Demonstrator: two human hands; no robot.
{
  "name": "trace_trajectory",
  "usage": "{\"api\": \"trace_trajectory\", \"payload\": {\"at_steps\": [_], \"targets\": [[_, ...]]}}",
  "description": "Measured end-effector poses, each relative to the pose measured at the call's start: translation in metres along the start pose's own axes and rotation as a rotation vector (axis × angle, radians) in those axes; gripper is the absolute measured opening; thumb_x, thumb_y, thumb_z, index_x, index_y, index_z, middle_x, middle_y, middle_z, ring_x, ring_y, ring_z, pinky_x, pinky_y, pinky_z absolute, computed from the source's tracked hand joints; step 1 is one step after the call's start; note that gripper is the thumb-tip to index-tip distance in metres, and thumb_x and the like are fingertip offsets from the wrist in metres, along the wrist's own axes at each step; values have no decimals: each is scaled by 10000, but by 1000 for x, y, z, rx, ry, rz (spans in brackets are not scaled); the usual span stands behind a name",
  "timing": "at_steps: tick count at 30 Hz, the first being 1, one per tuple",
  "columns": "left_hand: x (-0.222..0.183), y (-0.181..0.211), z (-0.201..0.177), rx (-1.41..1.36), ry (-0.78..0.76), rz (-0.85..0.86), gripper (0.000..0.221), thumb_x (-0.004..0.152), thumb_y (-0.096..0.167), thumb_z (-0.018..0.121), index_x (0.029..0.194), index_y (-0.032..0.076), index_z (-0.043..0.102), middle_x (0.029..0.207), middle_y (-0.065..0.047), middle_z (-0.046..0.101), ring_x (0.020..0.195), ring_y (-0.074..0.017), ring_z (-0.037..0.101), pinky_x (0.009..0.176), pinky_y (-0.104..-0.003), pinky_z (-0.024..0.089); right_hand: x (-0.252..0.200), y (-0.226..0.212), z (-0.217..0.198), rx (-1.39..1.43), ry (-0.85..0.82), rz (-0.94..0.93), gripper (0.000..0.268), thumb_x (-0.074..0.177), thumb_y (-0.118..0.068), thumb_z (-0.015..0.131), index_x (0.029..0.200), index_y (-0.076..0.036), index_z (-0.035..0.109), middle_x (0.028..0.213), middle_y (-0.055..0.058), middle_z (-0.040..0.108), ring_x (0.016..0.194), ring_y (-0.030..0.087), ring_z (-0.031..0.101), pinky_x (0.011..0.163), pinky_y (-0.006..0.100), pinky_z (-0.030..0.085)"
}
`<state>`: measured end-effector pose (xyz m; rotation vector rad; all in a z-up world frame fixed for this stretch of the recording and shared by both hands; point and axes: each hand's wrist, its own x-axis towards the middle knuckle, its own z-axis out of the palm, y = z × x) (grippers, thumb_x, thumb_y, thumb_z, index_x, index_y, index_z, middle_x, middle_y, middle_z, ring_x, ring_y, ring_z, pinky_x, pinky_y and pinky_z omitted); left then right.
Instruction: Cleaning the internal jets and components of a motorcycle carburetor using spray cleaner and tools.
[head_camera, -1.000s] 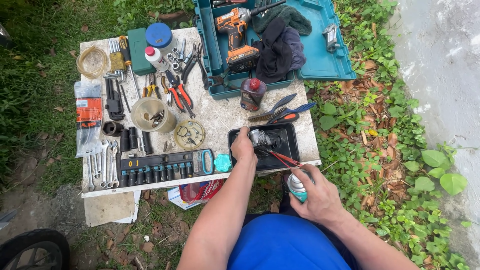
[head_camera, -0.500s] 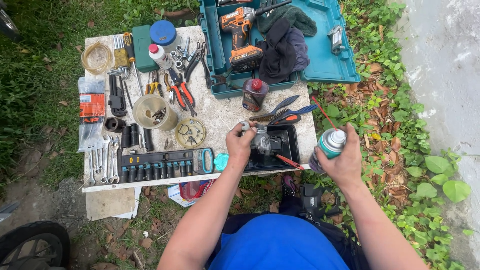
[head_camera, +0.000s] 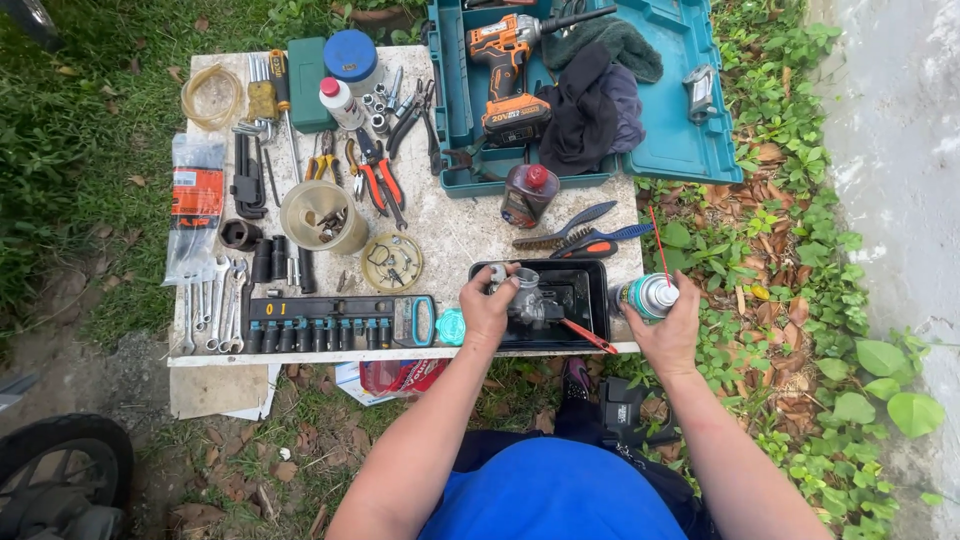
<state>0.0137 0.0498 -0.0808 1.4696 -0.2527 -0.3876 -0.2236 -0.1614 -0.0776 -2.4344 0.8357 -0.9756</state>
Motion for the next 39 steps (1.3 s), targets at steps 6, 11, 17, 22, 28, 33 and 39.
{"api": "trace_trajectory", "payload": {"at_steps": [6,11,17,22,28,33,39], "targets": [[-2,-2,2,109,45,-86,263,741,305,886,983,202,898,980,-61,885,1008,-214,816,952,-370,607,-5,-3,-1,-21,-31,14,1054,824,-298,982,1617,80,400,1429,305,531,1380,506,590,1230,586,473],[13,-19,4,225,81,-127,287,725,367,903,991,257,907,931,-63,868,1017,-280,829,937,-406,618,6,-16,-10,-11,-95,81,1062,842,-269,970,1629,108,364,1442,346,520,1386,531,580,1236,614,461],[3,-14,1,-181,207,-525,313,790,345,876,1029,143,878,932,-108,809,907,-260,719,835,-475,594,-2,-57,-59,49,24,5,848,1029,-376,781,1621,82,382,1404,261,492,1307,419,546,1099,508,493],[-10,20,6,-441,275,-830,356,723,345,879,1000,133,810,881,-13,697,833,-216,679,760,-391,527,12,-136,-46,291,-468,47,686,916,-429,870,1491,-105,683,1359,196,707,1210,413,768,906,529,679],[-18,31,3,-415,253,-816,312,726,300,878,963,113,802,884,-37,693,829,-214,676,752,-382,496,39,-157,-19,520,-688,328,581,901,-198,916,1458,-127,764,1403,224,766,1281,506,705,1006,547,653],[-19,34,2,-375,274,-802,313,717,305,890,939,98,813,883,-50,745,827,-218,679,766,-392,501,37,-155,-10,576,-702,463,467,912,-165,911,1368,-112,828,1251,296,811,1236,503,706,990,546,657],[-34,97,-3,-296,85,-680,608,854,535,825,1320,144,822,1582,-195,609,1472,-405,505,1233,-616,336,21,-142,10,662,-504,399,367,851,-105,976,1210,-132,908,1227,221,845,1232,368,758,951,449,663]]}}
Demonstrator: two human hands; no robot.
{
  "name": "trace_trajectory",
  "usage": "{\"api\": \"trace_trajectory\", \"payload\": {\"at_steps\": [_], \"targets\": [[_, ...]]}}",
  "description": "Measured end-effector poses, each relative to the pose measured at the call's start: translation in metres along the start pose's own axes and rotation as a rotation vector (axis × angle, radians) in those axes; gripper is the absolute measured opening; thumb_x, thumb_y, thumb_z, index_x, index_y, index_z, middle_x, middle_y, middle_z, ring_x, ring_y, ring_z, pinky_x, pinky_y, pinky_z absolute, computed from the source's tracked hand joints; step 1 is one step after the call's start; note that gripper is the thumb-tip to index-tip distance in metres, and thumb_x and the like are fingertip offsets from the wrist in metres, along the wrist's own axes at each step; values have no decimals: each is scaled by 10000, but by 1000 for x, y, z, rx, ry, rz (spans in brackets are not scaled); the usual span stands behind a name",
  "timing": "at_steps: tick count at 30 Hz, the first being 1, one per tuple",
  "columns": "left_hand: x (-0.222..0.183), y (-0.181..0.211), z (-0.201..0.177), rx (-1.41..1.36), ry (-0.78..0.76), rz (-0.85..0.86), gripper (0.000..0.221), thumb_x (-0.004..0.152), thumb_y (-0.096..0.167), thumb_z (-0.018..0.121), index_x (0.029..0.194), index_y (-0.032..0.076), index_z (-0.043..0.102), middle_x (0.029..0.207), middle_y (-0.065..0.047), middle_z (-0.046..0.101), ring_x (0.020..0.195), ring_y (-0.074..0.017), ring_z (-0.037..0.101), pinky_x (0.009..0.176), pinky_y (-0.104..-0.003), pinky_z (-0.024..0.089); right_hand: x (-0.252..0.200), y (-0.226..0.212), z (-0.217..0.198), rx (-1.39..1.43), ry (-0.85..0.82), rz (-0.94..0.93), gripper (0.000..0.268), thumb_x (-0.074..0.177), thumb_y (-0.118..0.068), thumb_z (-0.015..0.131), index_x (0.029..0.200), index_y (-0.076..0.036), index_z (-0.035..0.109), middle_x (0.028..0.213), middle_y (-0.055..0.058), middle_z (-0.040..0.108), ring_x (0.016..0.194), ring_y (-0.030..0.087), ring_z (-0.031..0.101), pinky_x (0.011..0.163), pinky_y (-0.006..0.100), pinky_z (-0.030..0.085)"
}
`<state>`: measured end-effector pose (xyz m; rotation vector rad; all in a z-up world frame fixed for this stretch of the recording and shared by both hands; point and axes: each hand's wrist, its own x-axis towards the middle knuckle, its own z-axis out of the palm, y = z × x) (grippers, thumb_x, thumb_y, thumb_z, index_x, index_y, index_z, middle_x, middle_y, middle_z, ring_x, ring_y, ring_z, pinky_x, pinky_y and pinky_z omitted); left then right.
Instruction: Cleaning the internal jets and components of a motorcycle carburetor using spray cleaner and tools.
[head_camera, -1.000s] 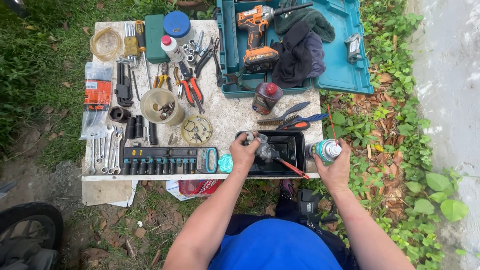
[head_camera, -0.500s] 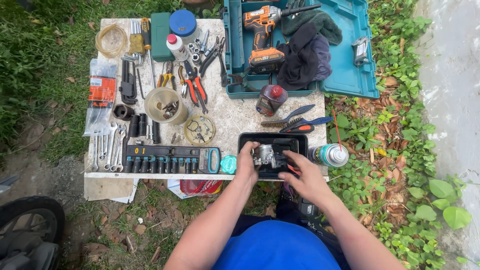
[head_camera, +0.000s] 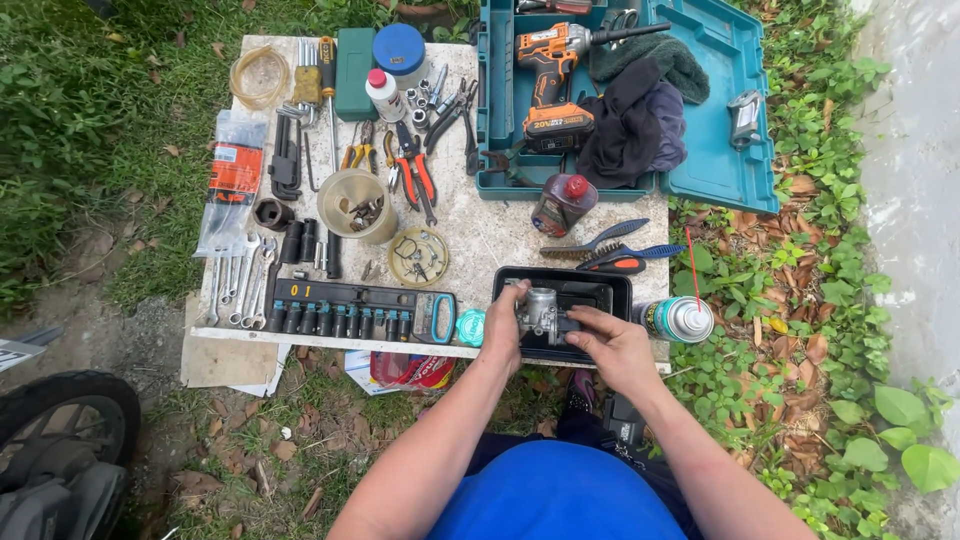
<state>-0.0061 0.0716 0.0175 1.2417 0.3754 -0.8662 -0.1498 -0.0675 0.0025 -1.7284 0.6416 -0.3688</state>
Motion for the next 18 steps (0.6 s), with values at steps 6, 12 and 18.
{"api": "trace_trajectory", "payload": {"at_steps": [6,12,18], "targets": [[-54,47,18,129,-152,-72,1160,999,873,491,1785,59,235,1856,-262,187,1727,-459,86,1393,-649,61,-1,-21,-8,-42,26,88,290,927,-121,922,1217,-124,902,1139,188,866,1060,278,820,866,407,692],[4,18,-8,630,-337,98,1184,1031,919,364,1818,119,-15,1874,-226,82,1706,-494,53,1388,-641,70,34,1,-26,407,-4,568,326,1036,-225,812,1286,-17,789,975,242,819,841,363,836,762,540,703],[-20,40,-1,666,-418,152,1017,1063,868,225,1834,223,74,1862,-239,-172,1618,-643,-189,1329,-736,-99,41,-27,-37,455,-99,717,329,1029,-326,804,1181,-35,779,876,249,816,775,375,835,708,573,692]]}}
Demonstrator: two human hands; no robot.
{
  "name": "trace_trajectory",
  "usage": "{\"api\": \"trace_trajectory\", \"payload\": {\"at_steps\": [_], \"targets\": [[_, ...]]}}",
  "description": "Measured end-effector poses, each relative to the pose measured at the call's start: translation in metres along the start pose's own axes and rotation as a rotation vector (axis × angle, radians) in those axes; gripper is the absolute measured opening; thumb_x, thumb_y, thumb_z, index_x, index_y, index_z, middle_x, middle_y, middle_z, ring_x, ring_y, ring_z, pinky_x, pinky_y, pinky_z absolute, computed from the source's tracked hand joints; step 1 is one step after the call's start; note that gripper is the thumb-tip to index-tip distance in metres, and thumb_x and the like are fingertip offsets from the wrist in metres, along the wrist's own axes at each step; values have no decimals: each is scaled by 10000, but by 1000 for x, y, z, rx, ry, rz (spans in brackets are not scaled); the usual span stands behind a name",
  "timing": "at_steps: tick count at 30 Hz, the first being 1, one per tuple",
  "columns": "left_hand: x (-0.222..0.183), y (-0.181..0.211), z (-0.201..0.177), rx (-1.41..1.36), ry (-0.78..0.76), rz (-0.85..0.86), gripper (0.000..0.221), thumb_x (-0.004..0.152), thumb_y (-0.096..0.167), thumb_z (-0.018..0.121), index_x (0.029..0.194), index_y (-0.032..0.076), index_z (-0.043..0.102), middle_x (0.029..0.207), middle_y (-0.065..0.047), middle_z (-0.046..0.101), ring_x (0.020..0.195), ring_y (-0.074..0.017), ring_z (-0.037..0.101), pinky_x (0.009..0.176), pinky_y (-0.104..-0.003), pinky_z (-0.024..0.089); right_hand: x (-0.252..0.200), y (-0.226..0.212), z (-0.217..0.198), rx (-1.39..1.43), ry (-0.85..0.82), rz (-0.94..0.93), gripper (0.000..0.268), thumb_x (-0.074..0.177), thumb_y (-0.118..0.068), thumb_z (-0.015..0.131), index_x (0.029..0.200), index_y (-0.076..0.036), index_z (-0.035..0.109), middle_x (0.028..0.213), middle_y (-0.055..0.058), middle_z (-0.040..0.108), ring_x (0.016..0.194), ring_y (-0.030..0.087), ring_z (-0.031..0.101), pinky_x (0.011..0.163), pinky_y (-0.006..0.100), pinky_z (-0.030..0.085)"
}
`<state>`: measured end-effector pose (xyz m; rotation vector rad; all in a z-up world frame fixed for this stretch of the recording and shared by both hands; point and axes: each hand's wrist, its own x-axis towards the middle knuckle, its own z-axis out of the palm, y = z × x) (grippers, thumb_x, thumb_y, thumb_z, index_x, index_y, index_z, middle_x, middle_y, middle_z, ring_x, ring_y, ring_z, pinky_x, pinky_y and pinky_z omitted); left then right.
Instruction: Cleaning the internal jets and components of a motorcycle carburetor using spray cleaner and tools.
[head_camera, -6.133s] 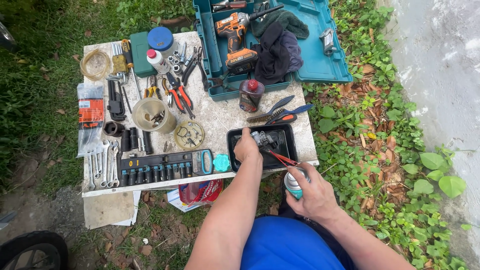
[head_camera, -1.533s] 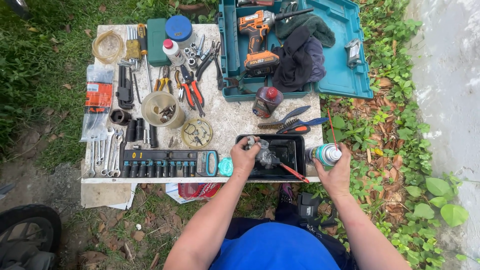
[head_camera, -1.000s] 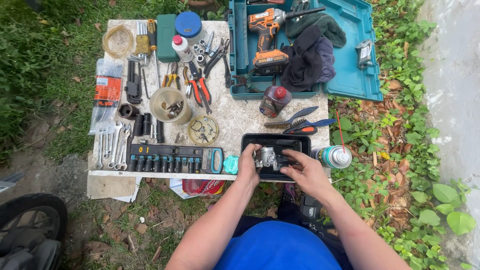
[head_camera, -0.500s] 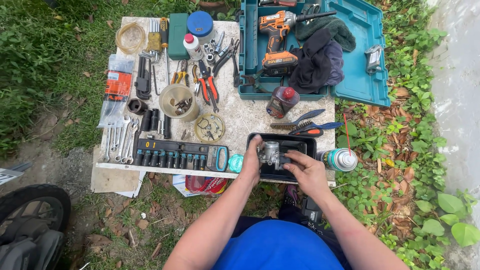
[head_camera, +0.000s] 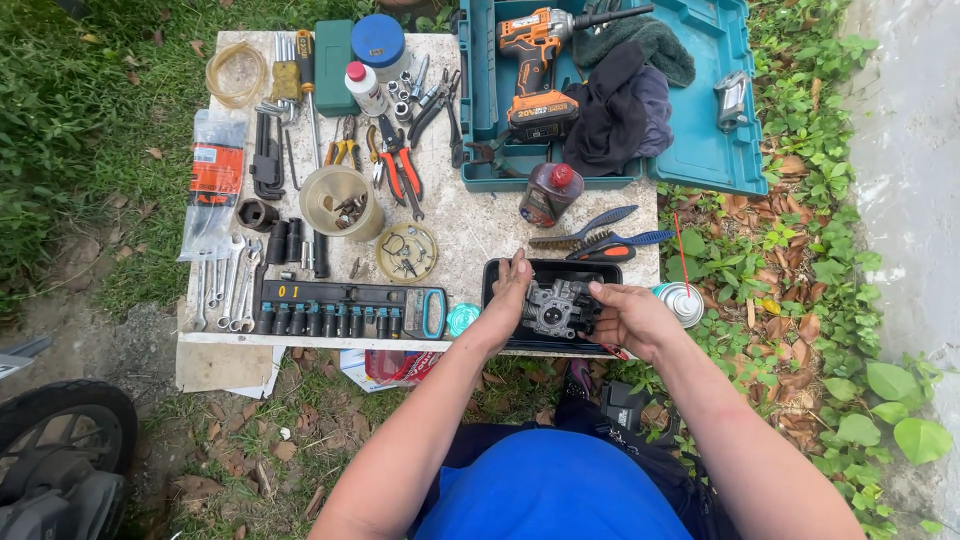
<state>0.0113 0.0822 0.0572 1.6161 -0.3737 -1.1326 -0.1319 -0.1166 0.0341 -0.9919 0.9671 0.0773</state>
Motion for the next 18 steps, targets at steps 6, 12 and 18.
{"api": "trace_trajectory", "payload": {"at_steps": [6,12,18], "targets": [[-10,25,1,-356,-80,-126,1056,990,946,175,1818,320,-16,1864,-184,-212,1681,-473,-224,1311,-732,-142,20,2,-16,-42,15,21,407,1031,-422,809,1167,-43,748,816,266,790,677,382,818,597,502,693],[2,14,1,-441,-146,-135,1091,971,977,197,1818,324,-21,1861,-185,-220,1679,-456,-228,1292,-749,-158,39,14,-37,-22,58,5,412,1028,-415,823,1115,-24,725,741,236,761,585,367,794,521,468,681],[5,10,-4,-448,-183,-133,1109,934,1008,227,1820,374,18,1860,-193,-230,1679,-486,-206,1283,-755,-129,15,4,-15,-7,84,-64,416,1028,-407,834,1089,-7,735,613,153,683,480,291,743,472,422,674]]}}
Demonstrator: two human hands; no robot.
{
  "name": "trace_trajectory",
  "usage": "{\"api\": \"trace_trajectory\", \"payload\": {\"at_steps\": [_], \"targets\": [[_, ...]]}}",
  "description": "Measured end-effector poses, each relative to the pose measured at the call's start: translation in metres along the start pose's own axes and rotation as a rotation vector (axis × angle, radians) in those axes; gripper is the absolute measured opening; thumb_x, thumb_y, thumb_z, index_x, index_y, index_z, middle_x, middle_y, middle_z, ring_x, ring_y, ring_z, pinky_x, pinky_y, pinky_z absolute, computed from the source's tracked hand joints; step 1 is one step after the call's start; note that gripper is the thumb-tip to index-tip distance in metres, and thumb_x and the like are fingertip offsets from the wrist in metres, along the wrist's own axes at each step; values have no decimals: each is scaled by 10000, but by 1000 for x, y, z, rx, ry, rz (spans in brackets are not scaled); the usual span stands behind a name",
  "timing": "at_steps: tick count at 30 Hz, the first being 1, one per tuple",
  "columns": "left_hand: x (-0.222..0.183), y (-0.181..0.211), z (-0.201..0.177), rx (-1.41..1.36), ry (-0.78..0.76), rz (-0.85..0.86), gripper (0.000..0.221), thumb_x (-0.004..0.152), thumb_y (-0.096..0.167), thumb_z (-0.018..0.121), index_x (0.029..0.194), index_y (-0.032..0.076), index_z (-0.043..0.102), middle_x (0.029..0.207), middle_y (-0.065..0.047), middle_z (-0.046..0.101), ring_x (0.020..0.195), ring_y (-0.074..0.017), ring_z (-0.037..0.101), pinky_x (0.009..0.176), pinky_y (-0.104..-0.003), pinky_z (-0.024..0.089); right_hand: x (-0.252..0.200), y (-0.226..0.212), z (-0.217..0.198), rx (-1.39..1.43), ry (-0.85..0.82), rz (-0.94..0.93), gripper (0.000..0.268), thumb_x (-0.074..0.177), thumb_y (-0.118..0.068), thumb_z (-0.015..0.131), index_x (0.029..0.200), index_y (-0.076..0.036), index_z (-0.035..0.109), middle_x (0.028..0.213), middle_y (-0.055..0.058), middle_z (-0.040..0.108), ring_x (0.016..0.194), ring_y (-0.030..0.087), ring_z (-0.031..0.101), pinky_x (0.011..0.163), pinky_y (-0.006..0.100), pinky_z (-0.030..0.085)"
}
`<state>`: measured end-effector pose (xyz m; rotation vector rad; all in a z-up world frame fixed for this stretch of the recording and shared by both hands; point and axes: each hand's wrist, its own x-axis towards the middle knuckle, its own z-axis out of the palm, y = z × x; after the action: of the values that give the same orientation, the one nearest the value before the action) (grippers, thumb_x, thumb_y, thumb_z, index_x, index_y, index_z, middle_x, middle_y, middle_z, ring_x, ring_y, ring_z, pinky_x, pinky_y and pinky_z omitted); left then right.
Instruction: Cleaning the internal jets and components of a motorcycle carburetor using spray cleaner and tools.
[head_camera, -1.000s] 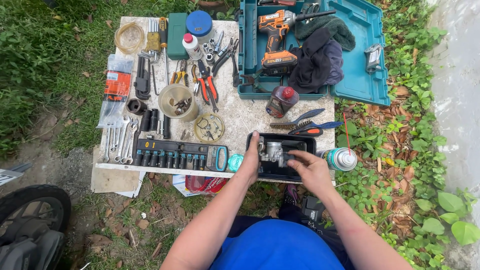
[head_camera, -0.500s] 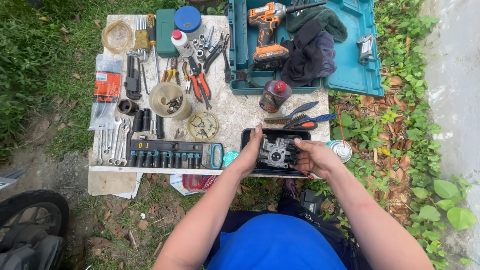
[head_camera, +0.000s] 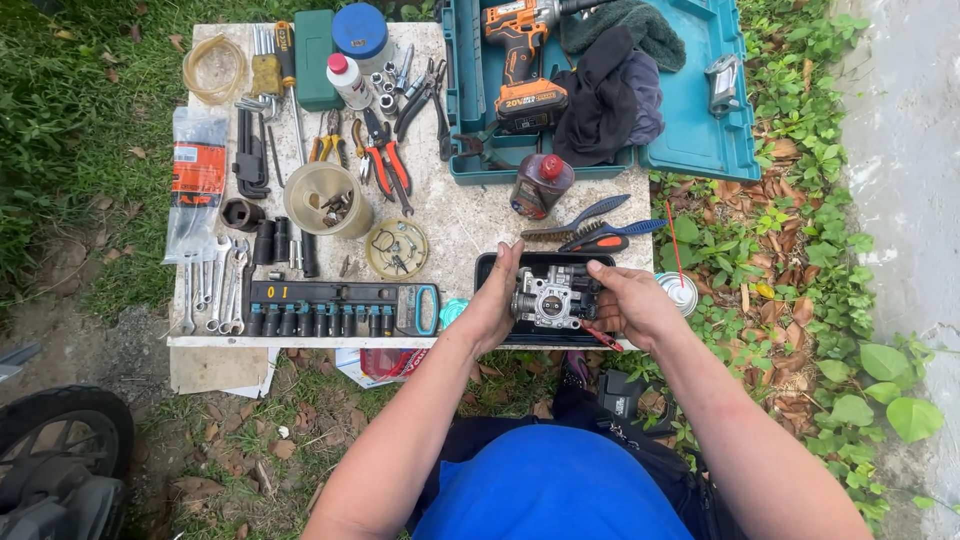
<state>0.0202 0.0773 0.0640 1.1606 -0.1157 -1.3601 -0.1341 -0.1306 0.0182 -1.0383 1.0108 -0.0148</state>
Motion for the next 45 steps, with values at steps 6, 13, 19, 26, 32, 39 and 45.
{"api": "trace_trajectory", "payload": {"at_steps": [6,13,19,26,32,39,45], "targets": [[-10,6,12,-183,-33,-21,1213,911,1026,241,1824,271,-16,1854,-254,-189,1698,-546,-101,1299,-782,-38,-7,-5,7,-56,33,-59,445,1047,-431,814,1089,8,750,626,186,701,485,311,752,420,393,655],[4,-14,-1,-288,-78,-72,1272,912,1046,300,1832,210,30,1828,-282,172,1652,-545,274,1273,-784,196,-29,-20,20,-122,28,-81,478,1075,-416,774,1086,60,733,646,236,724,482,328,755,387,357,630],[-6,-1,9,-278,-75,-149,1263,882,1063,268,1825,264,5,1857,-276,76,1701,-552,116,1271,-815,15,-8,-8,6,-122,32,-86,533,1081,-435,768,1123,94,723,622,219,689,452,332,737,363,370,623],[-13,8,8,-115,-16,-150,1258,925,1023,260,1819,196,-55,1827,-364,-91,1682,-593,-18,1259,-826,-54,30,20,-18,-70,-34,-2,500,1108,-420,710,1101,79,690,687,281,739,471,334,746,350,356,609],[-12,-7,4,355,108,22,1057,1058,877,244,1824,164,103,1856,-286,68,1672,-587,60,1303,-775,74,33,26,-21,-32,-90,-52,429,1103,-381,724,1101,47,693,765,287,781,533,346,778,390,374,635],[-57,27,34,624,98,297,847,1171,640,198,1803,86,92,1675,-397,283,1623,-613,194,1328,-723,106,-5,-1,2,-14,-111,-174,354,1111,-350,714,1117,3,743,828,182,798,598,273,803,446,384,669],[-49,13,28,616,103,515,836,1177,584,133,1782,9,96,1610,-364,337,1541,-604,319,1291,-747,195,-24,-8,6,-97,-103,-342,341,1136,-327,692,1067,-4,775,784,148,745,602,225,780,495,358,683]]}}
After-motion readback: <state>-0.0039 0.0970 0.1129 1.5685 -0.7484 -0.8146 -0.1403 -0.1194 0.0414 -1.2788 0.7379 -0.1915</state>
